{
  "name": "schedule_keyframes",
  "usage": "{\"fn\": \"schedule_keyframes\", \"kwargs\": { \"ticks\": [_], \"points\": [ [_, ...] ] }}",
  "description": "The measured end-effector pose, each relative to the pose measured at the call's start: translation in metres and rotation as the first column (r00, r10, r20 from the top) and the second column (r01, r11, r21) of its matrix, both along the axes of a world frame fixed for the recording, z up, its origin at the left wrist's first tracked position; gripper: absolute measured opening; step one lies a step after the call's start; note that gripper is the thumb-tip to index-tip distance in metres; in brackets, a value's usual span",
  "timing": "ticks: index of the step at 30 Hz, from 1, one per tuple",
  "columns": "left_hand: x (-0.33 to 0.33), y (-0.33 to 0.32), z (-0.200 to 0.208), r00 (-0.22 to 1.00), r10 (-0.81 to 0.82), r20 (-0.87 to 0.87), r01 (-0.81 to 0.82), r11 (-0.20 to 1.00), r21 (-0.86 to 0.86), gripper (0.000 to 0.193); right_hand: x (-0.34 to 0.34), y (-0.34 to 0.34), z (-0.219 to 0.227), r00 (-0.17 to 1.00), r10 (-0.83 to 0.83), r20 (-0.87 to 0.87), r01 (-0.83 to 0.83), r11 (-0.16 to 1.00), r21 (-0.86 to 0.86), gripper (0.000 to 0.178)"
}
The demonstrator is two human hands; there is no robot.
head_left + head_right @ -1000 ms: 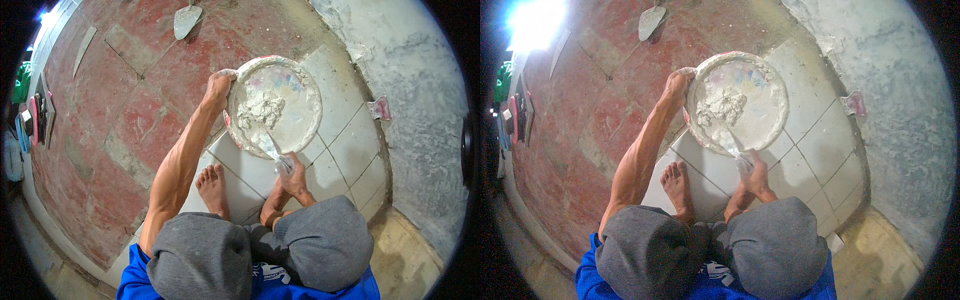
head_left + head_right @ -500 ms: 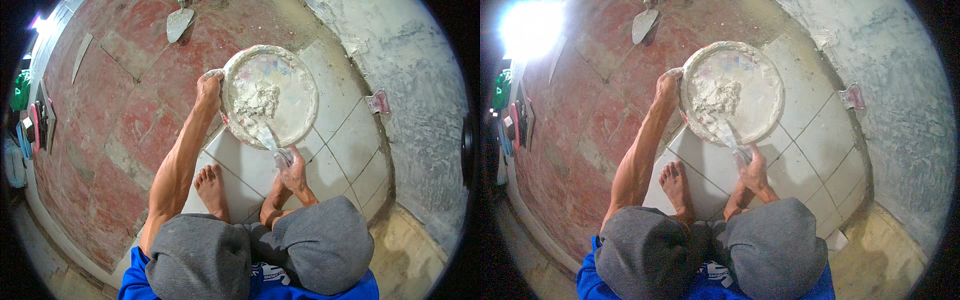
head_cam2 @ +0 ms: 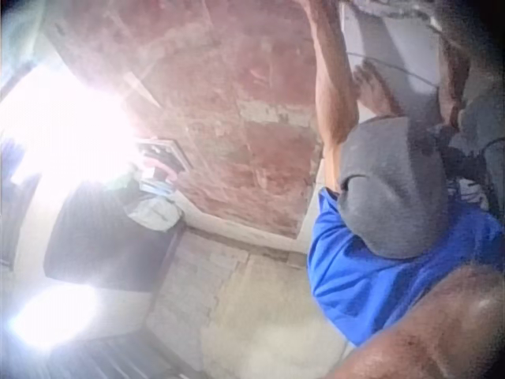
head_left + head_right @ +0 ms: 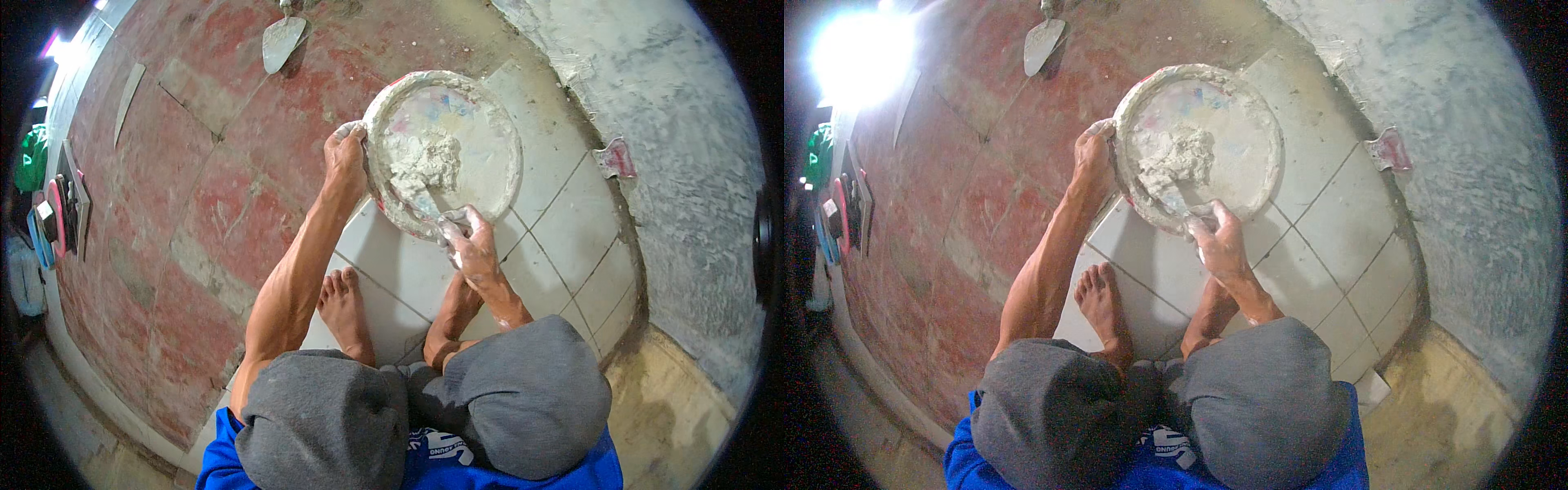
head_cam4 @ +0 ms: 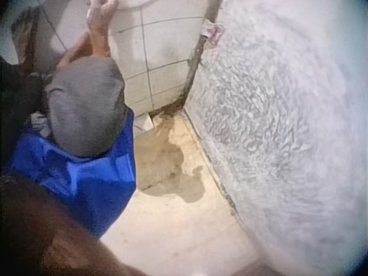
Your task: The person mixes a white paste in a round tray using a trowel, then scoops the mixture and applies it to the wall near the floor. The person works barefoot on a tiled floor in a room under renovation.
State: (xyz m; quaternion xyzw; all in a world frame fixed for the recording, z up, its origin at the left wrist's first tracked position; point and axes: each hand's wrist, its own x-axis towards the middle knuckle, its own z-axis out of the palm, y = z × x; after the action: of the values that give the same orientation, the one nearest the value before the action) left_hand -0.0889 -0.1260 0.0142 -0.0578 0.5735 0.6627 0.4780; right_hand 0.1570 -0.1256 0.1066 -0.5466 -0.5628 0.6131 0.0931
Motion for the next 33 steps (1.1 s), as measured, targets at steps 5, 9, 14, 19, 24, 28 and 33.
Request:
{"fn": "schedule_keyframes", "kwargs": {
  "ticks": [5, 9, 14, 19, 24, 28, 33],
  "points": [
    [-0.003, -0.006, -0.010, 1.000, -0.011, 0.020, 0.011, 1.000, -0.016, 0.017, 0.030, -0.004, 0.015, 0.978, 0.131, 0.160, -0.161, 0.969, 0.187, 0.024],
    [0.020, -0.008, -0.003, 0.996, 0.084, -0.020, -0.084, 0.996, -0.018, 0.018, 0.043, -0.023, -0.015, 0.975, 0.137, 0.177, -0.189, 0.929, 0.318, 0.034],
    [0.028, -0.005, 0.009, 0.983, 0.110, -0.148, -0.112, 0.994, -0.005, 0.017, -0.003, -0.009, -0.006, 0.951, 0.205, 0.232, -0.248, 0.953, 0.176, 0.049],
    [0.012, -0.009, -0.017, 0.980, 0.184, -0.076, -0.183, 0.983, 0.020, 0.018, -0.011, -0.001, 0.004, 0.996, -0.055, 0.071, 0.068, 0.976, -0.205, 0.028],
    [0.013, -0.013, -0.011, 0.983, 0.180, -0.032, -0.179, 0.983, 0.033, 0.019, 0.025, 0.009, 0.001, 0.964, 0.185, 0.192, -0.221, 0.958, 0.185, 0.022],
    [0.043, -0.022, -0.009, 0.973, 0.227, -0.028, -0.229, 0.969, -0.095, 0.017, -0.009, -0.004, -0.007, 0.963, 0.199, 0.183, -0.249, 0.915, 0.316, 0.025],
    [0.054, -0.013, 0.009, 0.976, 0.216, -0.031, -0.212, 0.972, 0.100, 0.014, -0.047, 0.033, -0.004, 0.979, 0.158, 0.130, -0.198, 0.890, 0.411, 0.022]
  ]
}}
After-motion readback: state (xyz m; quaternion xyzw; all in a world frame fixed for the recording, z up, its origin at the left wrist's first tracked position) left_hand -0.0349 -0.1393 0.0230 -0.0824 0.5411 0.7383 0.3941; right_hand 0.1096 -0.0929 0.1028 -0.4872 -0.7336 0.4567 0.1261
